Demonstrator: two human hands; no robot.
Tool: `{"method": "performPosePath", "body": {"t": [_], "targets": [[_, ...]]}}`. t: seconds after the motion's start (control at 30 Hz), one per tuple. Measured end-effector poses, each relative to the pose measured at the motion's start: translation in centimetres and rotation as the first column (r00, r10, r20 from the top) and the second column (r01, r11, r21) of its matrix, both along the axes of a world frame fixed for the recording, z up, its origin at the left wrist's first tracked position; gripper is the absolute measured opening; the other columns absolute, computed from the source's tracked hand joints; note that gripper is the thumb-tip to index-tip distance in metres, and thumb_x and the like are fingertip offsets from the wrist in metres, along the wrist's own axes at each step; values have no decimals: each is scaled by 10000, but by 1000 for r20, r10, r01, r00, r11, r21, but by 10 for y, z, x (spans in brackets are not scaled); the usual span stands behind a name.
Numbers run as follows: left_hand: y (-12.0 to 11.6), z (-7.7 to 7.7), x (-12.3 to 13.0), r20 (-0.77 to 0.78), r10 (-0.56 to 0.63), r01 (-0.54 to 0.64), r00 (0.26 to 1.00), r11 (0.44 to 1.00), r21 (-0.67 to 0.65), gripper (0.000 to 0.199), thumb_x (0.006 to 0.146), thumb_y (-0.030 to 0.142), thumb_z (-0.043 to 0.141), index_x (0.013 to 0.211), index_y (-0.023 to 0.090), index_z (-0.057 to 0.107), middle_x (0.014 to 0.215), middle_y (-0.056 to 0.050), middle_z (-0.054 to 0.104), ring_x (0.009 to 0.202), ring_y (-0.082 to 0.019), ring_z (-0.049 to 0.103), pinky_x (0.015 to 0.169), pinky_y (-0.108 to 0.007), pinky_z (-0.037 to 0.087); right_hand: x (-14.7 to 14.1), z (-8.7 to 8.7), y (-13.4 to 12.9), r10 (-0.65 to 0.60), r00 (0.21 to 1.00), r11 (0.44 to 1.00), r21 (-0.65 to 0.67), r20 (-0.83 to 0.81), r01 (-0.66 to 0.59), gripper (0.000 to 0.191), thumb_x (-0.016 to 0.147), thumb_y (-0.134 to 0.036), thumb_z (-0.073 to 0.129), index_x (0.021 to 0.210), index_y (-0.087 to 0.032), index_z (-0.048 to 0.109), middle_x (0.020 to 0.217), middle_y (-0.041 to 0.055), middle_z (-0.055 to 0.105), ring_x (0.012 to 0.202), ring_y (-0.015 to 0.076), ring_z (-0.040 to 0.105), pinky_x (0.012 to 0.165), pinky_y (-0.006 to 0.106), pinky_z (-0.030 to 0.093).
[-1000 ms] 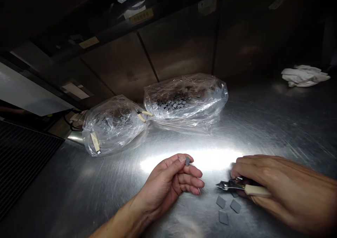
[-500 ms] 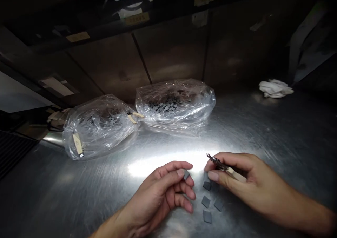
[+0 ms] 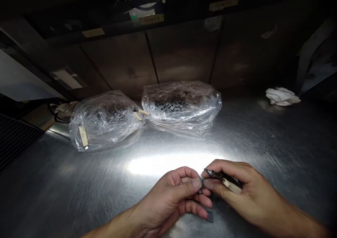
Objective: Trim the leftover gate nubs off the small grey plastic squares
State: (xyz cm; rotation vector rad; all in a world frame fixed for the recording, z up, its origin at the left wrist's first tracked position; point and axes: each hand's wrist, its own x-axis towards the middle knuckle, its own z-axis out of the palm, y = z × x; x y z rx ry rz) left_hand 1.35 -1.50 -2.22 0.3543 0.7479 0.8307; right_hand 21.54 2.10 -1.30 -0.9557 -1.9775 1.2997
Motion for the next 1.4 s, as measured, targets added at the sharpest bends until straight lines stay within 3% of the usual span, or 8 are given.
{"method": "performPosePath", "body": {"t": [0.1,0.17,0.27,0.37,0.6,0.9,1.07,1.4], "targets": [[1,1,-2,20,30,-29,999,999,-37,143,898,179,779,1022,119,739,823,-75,757,673,-126,737,643,-230,629,4,-3,3,-34,999,996,82,32,32,87,991,-261,639,926,-270,696,810,-42,701,720,120,654,656,214,522],[1,2,-4,23,55,-53,998,997,-56,170,901,157,768,1066,119,748,806,-75,766,668,-130,744,645,-225,623,8,-5,6,-57,996,972,233,63,41,101,979,-193,611,998,-268,677,852,-31,698,740,125,652,657,230,520],[2,2,-6,32,56,-55,998,997,-55,141,895,174,773,1021,112,760,821,-93,779,693,-156,766,639,-231,623,14,-8,10,-78,990,870,493,116,11,241,928,-87,561,1096,-243,634,925,0,696,803,144,656,703,269,531],[3,2,-7,38,45,-43,998,997,-57,117,893,175,770,997,124,753,826,-95,779,710,-172,775,636,-238,622,17,-11,12,-103,980,790,613,168,-22,301,895,-40,532,1119,-227,605,945,16,691,831,165,653,745,310,536],[5,3,-11,30,71,-69,997,996,-57,62,907,153,747,941,111,717,883,-100,758,715,-141,740,641,-220,596,23,-15,15,-136,964,775,630,230,-41,378,849,-16,536,1156,-221,614,966,32,684,834,201,648,734,361,522],[6,5,-12,-16,115,-116,993,990,-78,25,860,95,721,885,97,725,754,-63,700,584,-93,631,550,-191,505,22,-16,15,-152,955,759,649,255,-52,368,833,-21,537,1137,-215,615,965,39,686,840,219,648,739,380,522],[4,5,-12,-23,139,-141,990,985,-101,163,855,61,680,986,119,756,762,-59,710,553,-86,602,502,-184,456,23,-17,15,-153,947,756,651,282,-72,359,839,-34,538,1142,-207,622,987,48,691,844,226,655,747,392,519],[6,7,-11,-53,122,-127,991,988,-92,223,806,208,868,966,70,795,784,-71,749,559,-92,659,530,-182,524,23,-13,17,-161,937,738,669,309,-94,302,853,-49,547,1103,-190,639,915,45,682,774,219,624,694,385,491]]}}
